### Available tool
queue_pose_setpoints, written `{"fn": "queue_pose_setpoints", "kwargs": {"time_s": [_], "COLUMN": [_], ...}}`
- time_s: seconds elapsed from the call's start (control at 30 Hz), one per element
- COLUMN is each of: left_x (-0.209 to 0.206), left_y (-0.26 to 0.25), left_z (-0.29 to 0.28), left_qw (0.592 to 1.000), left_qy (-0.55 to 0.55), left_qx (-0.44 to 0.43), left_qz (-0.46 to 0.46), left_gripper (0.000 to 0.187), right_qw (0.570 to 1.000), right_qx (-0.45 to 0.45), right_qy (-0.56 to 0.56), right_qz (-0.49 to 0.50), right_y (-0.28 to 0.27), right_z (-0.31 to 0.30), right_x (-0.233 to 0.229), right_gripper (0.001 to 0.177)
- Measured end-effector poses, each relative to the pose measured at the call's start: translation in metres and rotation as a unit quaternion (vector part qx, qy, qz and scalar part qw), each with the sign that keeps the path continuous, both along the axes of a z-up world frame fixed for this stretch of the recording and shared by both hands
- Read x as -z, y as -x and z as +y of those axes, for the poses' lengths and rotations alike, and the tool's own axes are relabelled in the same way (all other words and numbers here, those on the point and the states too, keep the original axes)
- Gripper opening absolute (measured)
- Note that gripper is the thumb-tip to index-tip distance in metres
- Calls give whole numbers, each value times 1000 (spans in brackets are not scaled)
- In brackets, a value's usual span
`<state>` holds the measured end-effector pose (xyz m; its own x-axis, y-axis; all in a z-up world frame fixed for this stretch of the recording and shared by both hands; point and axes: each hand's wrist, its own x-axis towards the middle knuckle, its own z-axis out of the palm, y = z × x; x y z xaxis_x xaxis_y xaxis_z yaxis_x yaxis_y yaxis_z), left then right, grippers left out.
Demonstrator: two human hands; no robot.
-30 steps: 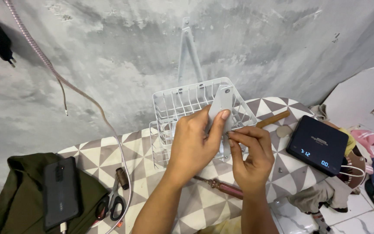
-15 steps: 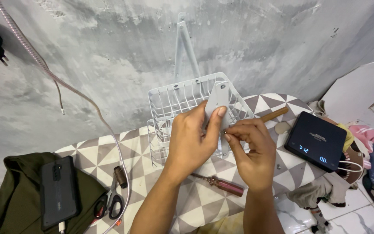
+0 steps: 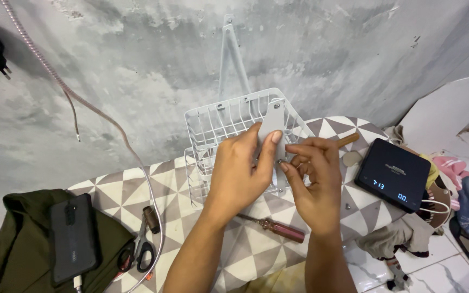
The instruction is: The person assembles a white wire dish rack on a patterned table using a screwdriver to tighten screws into the frame. The person briefly handles a smartphone before returning to the assembly.
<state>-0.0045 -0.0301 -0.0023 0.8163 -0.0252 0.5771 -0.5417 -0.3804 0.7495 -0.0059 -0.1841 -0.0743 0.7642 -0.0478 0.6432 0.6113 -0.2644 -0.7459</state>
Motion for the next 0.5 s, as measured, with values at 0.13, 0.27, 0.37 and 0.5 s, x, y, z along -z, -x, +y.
{"fn": "queue_pose_setpoints", "kwargs": {"time_s": [0.13, 0.27, 0.37, 0.5], "left_x": [-1, -1, 1, 5], "left_y": [1, 0, 0, -1], "left_z": [0, 0, 1, 5], "left_qw": [1000, 1000, 1000, 998], "left_qy": [3, 9, 5, -62], "left_qx": [2, 11, 12, 1], "left_qz": [-1, 23, 11, 28], "left_gripper": [26, 25, 24, 34], "right_qw": [999, 998, 995, 995], "right_qx": [-31, -16, 38, 58], "right_qy": [6, 34, 68, 79], "right_qz": [16, 45, 55, 37], "right_y": [-5, -6, -2, 0], "right_z": [-5, -7, -4, -2], "right_x": [-2, -6, -9, -13], "right_gripper": [27, 23, 22, 19]}}
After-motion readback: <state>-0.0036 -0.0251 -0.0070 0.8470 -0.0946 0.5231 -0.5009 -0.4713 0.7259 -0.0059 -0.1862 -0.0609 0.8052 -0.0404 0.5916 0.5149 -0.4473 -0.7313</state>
